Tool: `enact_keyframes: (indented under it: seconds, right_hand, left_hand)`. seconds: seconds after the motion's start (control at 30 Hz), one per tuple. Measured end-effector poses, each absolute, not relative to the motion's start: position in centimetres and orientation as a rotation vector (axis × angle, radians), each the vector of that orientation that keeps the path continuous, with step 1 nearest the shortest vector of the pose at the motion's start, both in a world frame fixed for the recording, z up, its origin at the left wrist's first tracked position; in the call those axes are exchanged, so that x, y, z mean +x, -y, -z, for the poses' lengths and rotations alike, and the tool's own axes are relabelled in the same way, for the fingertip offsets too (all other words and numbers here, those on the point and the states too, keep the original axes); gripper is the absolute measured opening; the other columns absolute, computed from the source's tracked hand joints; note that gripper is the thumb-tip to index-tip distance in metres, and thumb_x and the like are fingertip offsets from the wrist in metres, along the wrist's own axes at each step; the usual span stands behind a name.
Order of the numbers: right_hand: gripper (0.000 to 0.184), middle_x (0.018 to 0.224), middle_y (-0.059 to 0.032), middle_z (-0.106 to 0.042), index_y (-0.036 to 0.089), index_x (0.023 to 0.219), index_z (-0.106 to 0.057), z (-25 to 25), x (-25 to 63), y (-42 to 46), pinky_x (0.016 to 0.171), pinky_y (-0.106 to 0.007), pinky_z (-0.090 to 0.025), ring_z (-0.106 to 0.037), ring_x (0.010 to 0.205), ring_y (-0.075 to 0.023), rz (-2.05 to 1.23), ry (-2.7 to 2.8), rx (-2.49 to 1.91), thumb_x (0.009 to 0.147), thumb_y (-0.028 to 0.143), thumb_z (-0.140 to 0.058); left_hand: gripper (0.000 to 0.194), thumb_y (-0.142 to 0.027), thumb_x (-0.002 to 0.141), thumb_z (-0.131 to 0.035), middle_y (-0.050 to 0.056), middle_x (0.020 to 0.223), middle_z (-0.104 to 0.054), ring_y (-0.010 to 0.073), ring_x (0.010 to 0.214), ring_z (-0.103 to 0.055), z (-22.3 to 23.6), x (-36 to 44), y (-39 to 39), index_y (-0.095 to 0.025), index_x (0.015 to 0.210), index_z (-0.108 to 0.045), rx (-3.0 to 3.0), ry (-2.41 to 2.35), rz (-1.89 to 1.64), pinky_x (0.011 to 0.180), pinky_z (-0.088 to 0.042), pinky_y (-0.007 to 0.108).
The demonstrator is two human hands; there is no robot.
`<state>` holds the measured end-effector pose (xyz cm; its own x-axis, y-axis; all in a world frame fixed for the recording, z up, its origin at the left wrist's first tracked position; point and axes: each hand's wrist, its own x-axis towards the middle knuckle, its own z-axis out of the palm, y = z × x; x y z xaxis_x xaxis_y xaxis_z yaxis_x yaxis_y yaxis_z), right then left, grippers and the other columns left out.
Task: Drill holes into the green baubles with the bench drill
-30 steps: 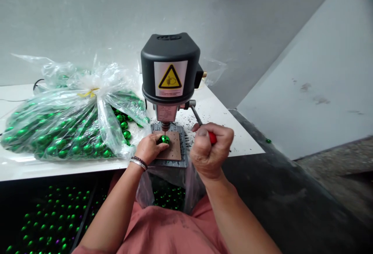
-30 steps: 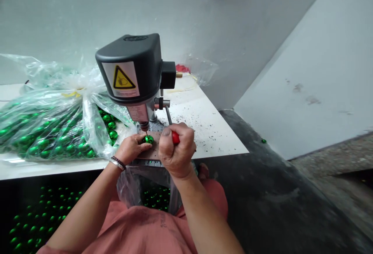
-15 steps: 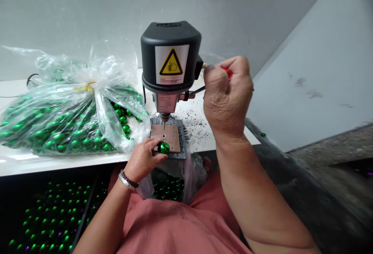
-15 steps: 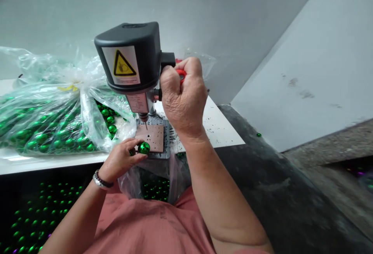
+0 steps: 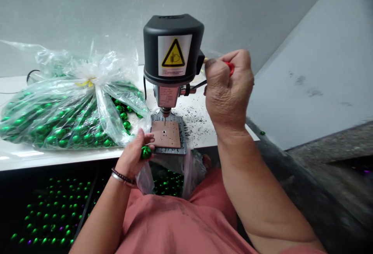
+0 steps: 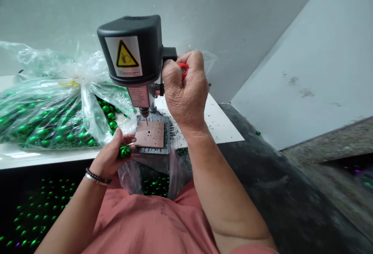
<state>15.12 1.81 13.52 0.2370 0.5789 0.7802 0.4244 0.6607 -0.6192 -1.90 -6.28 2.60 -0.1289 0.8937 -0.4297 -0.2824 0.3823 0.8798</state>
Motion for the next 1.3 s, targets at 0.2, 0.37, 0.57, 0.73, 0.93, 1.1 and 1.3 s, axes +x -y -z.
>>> enact_keyframes:
  seconds: [0.2, 0.37, 0.57, 0.73, 0.93, 1.1, 1.3]
  right_hand:
    - [0.019, 0.059, 0.0073, -0.032, 0.018, 0.072, -0.038, -13.7, 15.2, -1.5, 0.055, -0.018, -0.034, -0.031, 0.052, -0.0027, -0.147, 1.389, -0.927, 0.082, 0.03, -0.048]
    - [0.018, 0.059, 0.0074, -0.033, 0.018, 0.072, -0.038, -13.9, 15.3, -1.3, 0.052, -0.018, -0.033, -0.029, 0.05, -0.0025, -0.172, 1.396, -0.945, 0.081, 0.028, -0.049]
    - [0.018, 0.058, 0.0071, -0.034, 0.018, 0.072, -0.039, -13.9, 15.4, -1.3, 0.049, -0.016, -0.033, -0.033, 0.049, -0.002, -0.153, 1.396, -0.946, 0.081, 0.03, -0.049]
    - [0.023, 0.058, 0.0058, -0.031, 0.02, 0.07, -0.038, -13.7, 15.4, -1.4, 0.05, -0.017, -0.035, -0.041, 0.051, -0.0028, -0.141, 1.401, -0.925, 0.083, 0.035, -0.048]
    - [0.024, 0.059, 0.0047, -0.03, 0.02, 0.07, -0.034, -14.1, 15.6, -1.7, 0.053, -0.019, -0.037, -0.044, 0.055, -0.0051, -0.175, 1.417, -0.964, 0.084, 0.035, -0.046]
    - [0.027, 0.058, 0.0048, -0.031, 0.02, 0.067, -0.032, -15.3, 15.9, -2.8, 0.054, -0.021, -0.032, -0.032, 0.054, -0.0058, -0.162, 1.458, -0.992, 0.083, 0.038, -0.045]
    - [0.037, 0.057, 0.0038, -0.028, 0.02, 0.058, -0.023, -17.0, 15.9, -5.1, 0.055, -0.022, -0.029, -0.023, 0.055, -0.0073, -0.197, 1.463, -1.171, 0.082, 0.032, -0.05]
  left_hand:
    - [0.022, -0.021, 0.065, -0.068, 0.0, 0.071, -0.058, 0.0107, 0.069, -0.058, -3.0, -1.6, 5.8, -0.014, 0.082, -0.055, 0.363, -1.039, -1.182, 0.07, -0.049, 0.026]
    - [0.043, -0.018, 0.062, -0.067, 0.001, 0.08, -0.06, 0.0132, 0.073, -0.056, -2.0, -1.5, 5.9, -0.016, 0.102, -0.055, 1.057, -1.471, -1.001, 0.072, -0.044, 0.028]
    - [0.039, -0.039, 0.075, -0.057, 0.006, 0.092, -0.062, 0.0181, 0.082, -0.056, -2.6, -1.5, 5.1, -0.017, 0.106, -0.057, 1.795, -1.75, -0.773, 0.076, -0.043, 0.032]
    - [0.042, -0.04, 0.068, -0.063, 0.004, 0.087, -0.063, 0.0161, 0.075, -0.057, -2.4, -1.9, 4.1, -0.018, 0.103, -0.056, 1.768, -1.759, -0.815, 0.068, -0.044, 0.028]
    - [0.041, -0.047, 0.072, -0.056, 0.001, 0.073, -0.062, 0.0138, 0.064, -0.057, -1.2, -2.0, 2.4, -0.016, 0.098, -0.062, 1.387, -1.605, -0.933, 0.059, -0.043, 0.024]
    - [0.045, -0.046, 0.067, -0.061, -0.001, 0.063, -0.058, 0.0105, 0.055, -0.051, -0.5, -1.6, 1.3, -0.014, 0.098, -0.064, 1.233, -1.579, -0.919, 0.052, -0.04, 0.021]
    - [0.045, -0.04, 0.067, -0.062, 0.0, 0.074, -0.066, 0.0118, 0.06, -0.055, -0.4, -0.9, 0.4, -0.021, 0.108, -0.063, 1.319, -1.668, -0.837, 0.054, -0.042, 0.022]
